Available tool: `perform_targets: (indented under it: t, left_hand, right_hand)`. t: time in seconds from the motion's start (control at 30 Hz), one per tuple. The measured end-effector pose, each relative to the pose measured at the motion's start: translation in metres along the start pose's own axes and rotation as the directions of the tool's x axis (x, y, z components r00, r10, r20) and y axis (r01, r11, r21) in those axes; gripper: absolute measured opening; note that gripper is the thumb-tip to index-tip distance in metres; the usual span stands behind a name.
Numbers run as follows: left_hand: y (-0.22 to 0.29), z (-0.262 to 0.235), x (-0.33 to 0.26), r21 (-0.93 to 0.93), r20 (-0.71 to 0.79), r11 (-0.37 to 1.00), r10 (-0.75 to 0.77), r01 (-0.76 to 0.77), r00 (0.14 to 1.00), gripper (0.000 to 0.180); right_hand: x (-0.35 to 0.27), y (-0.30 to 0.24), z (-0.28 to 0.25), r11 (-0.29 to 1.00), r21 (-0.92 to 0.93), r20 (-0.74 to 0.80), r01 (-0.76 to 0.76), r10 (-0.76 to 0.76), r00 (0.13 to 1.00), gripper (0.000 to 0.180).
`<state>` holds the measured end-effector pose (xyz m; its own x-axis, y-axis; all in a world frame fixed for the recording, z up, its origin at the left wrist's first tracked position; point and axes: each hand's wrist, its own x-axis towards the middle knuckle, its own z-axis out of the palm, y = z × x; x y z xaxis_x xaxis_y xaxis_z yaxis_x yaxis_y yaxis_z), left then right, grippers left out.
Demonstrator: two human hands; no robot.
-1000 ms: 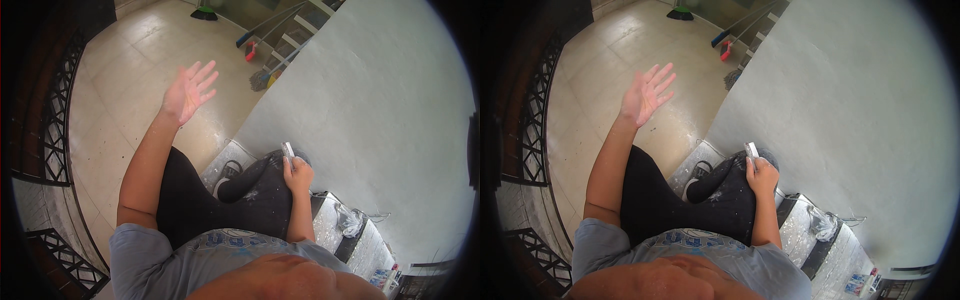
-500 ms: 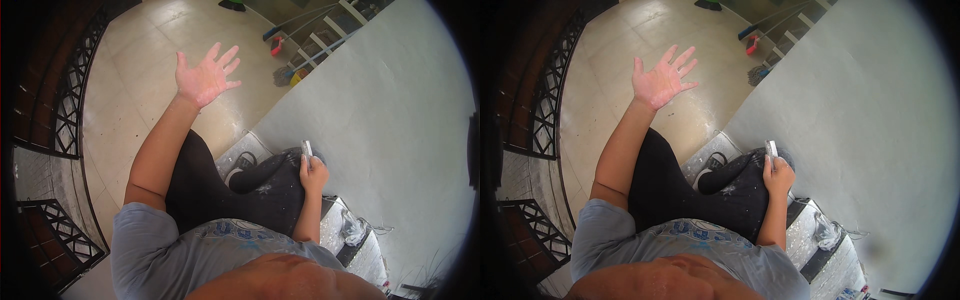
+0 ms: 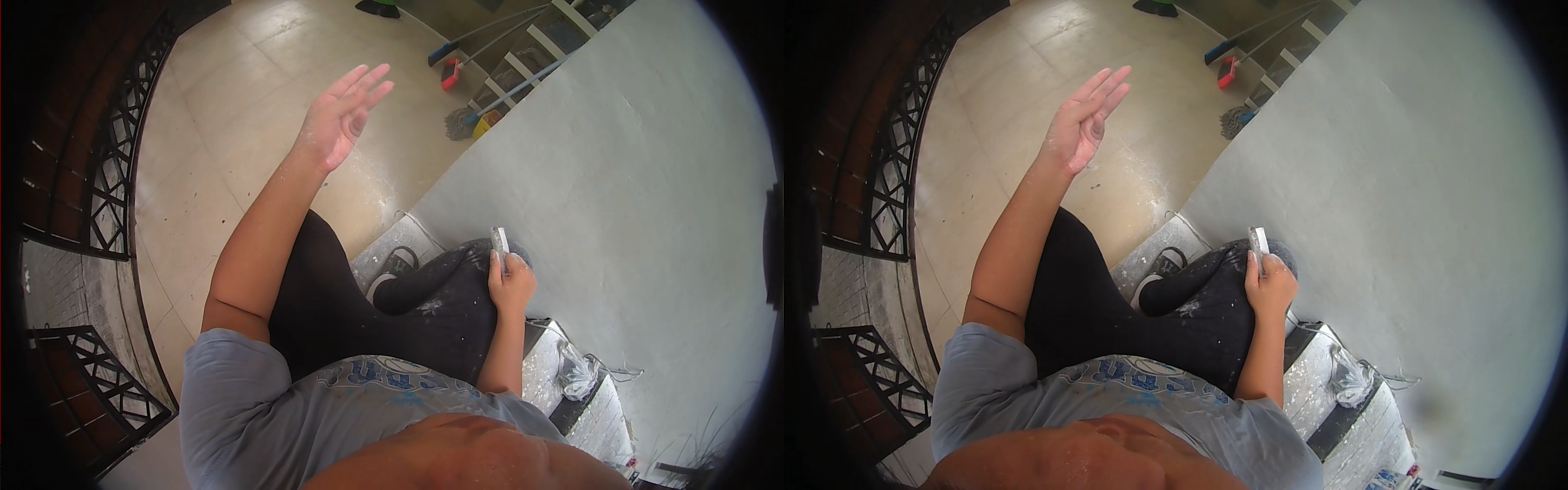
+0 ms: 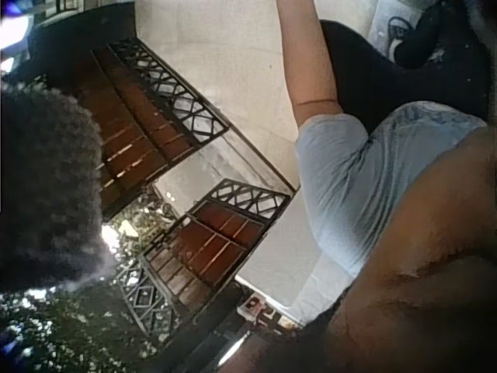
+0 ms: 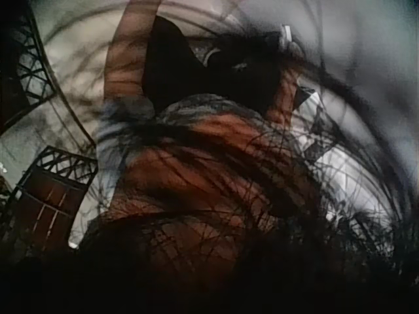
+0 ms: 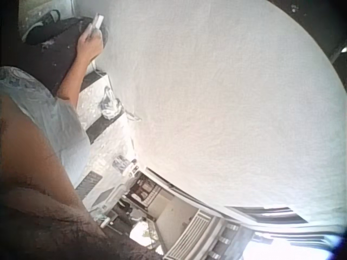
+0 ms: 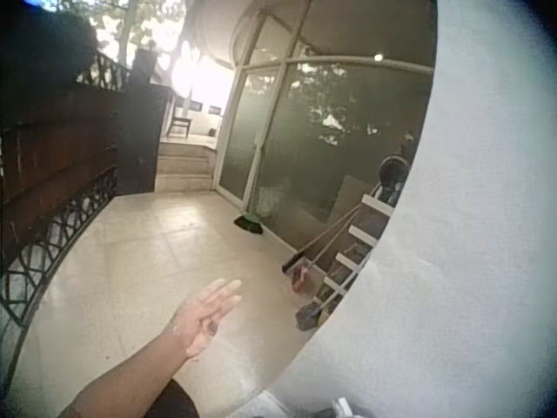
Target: Applying and smoothing wall filler or plaster onto a damaged section of a wall using a putty knife and hands.
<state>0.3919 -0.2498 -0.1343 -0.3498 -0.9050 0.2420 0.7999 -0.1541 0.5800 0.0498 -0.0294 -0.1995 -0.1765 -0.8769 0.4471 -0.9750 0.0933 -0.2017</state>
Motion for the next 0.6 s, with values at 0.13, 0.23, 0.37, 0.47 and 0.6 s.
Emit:
perform_targets:
  t: [0.13,0.23,0.37,0.47,0.6]
  left_hand:
    - [-0.003,-0.001,0.001,0.205,-0.330,0.979,0.065,0.004,0.942,0.059]
    - [-0.002,-0.002,0.000,0.103,-0.469,0.993,-0.003,0.058,0.883,0.028]
    - [0.003,-0.006,-0.001,0.003,-0.400,0.993,-0.105,0.116,0.910,0.031]
    - [0.005,-0.010,-0.001,-0.097,-0.262,0.990,-0.127,0.104,0.957,0.038]
    - [0.006,-0.013,0.000,-0.193,-0.214,0.978,-0.126,0.085,0.969,0.037]
  right_hand:
    - [0.000,0.000,0.000,1.000,0.000,0.076,-0.016,0.015,0.997,0.035]
    - [0.000,0.000,0.000,1.000,0.004,0.070,-0.007,0.007,0.997,0.034]
    - [0.000,0.000,0.000,1.000,-0.002,0.003,0.002,-0.002,1.000,0.033]
    - [0.000,0.001,0.000,1.000,0.003,0.001,0.002,-0.002,1.000,0.032]
    - [-0.001,0.001,-0.001,1.000,-0.012,0.015,-0.012,0.012,1.000,0.032]
